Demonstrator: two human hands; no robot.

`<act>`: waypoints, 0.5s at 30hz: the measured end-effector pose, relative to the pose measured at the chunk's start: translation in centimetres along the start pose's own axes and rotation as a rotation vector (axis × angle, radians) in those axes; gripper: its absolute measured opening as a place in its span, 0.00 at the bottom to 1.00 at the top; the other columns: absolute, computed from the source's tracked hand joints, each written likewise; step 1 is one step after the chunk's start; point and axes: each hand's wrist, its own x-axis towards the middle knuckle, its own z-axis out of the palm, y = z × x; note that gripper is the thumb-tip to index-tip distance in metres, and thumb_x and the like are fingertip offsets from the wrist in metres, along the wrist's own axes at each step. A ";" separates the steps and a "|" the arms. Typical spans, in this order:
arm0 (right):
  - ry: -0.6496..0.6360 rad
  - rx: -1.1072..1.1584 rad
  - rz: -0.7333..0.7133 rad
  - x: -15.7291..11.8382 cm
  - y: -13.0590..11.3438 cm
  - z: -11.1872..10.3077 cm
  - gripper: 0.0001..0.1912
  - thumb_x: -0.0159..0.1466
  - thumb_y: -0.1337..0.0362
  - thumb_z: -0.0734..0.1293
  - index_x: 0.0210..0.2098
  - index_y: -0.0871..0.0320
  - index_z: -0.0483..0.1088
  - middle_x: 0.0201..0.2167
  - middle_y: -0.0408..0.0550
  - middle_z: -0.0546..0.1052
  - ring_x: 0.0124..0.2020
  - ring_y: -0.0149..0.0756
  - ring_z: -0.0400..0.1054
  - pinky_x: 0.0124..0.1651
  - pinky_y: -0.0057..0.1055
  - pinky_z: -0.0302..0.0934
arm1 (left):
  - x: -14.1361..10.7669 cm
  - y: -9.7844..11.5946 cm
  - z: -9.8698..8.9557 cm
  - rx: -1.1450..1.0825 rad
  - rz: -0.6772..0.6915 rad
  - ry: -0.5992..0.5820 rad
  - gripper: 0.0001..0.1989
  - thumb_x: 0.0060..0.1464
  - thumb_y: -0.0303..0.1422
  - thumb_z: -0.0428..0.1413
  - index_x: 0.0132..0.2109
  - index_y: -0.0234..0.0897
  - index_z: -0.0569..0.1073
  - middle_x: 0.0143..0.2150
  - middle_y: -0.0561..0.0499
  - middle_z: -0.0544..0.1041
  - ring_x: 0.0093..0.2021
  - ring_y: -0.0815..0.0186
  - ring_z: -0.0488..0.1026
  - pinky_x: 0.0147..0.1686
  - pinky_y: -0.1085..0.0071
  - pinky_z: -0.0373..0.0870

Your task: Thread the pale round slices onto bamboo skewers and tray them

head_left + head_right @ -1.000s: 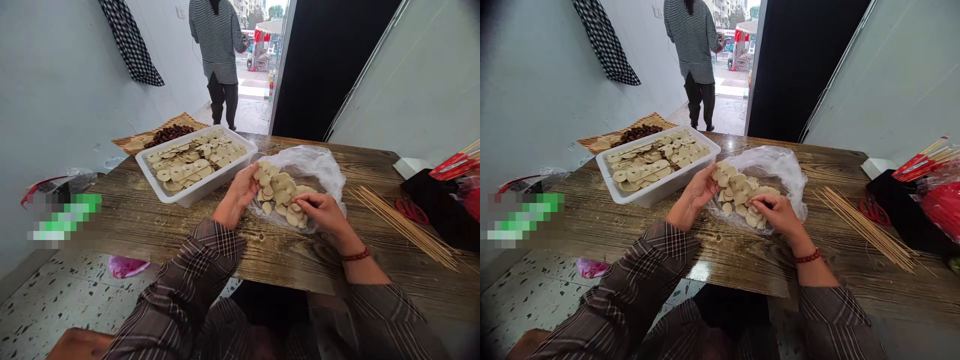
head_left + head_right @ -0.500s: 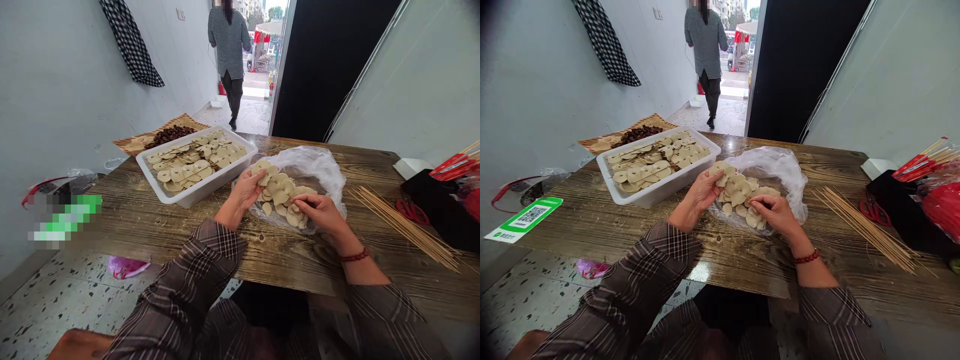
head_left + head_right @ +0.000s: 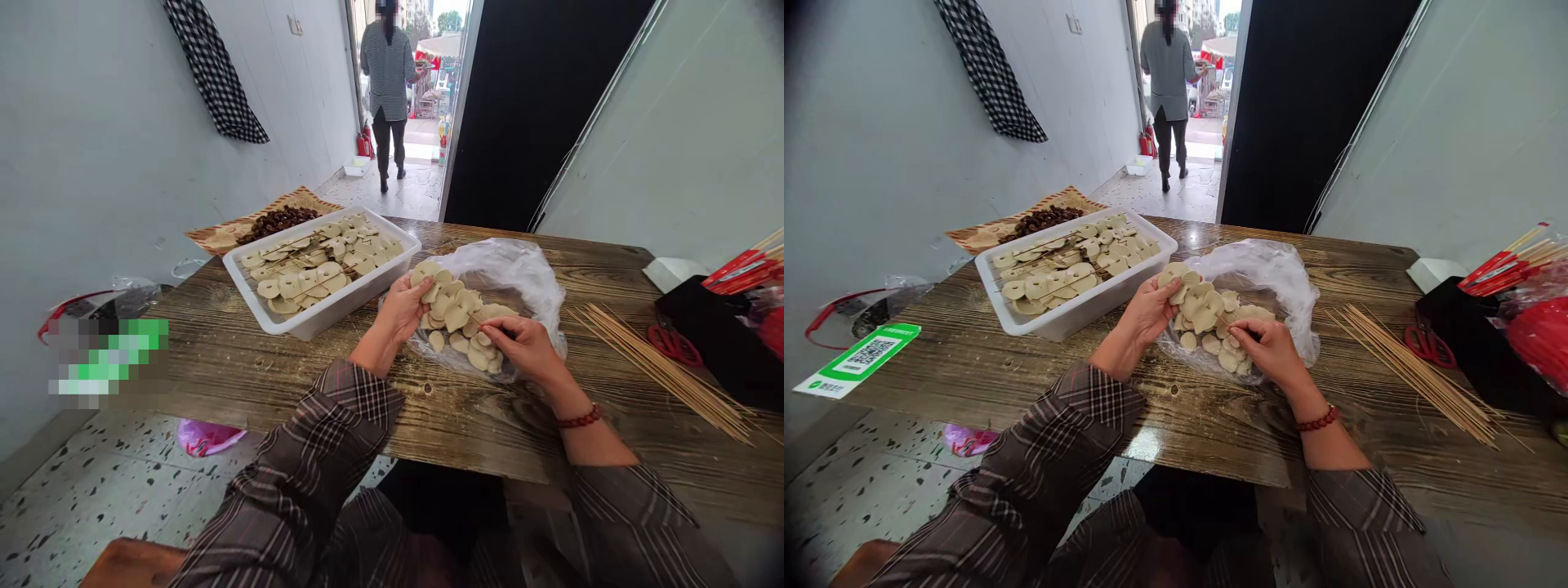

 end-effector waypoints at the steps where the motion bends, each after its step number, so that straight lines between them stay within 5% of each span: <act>1: 0.003 0.000 -0.004 0.0 0.0 0.0 0.12 0.63 0.56 0.67 0.33 0.56 0.80 0.31 0.49 0.83 0.32 0.42 0.75 0.36 0.37 0.67 | 0.0 0.0 0.0 0.004 0.002 -0.008 0.14 0.48 0.32 0.66 0.41 0.33 0.75 0.38 0.46 0.81 0.39 0.63 0.79 0.38 0.69 0.76; 15: 0.022 -0.015 -0.019 0.1 -0.2 0.4 0.12 0.63 0.58 0.66 0.32 0.57 0.79 0.29 0.49 0.82 0.31 0.40 0.74 0.35 0.35 0.66 | -0.2 -0.1 0.1 0.026 -0.004 -0.013 0.13 0.47 0.33 0.66 0.39 0.33 0.76 0.37 0.46 0.81 0.41 0.61 0.79 0.40 0.67 0.77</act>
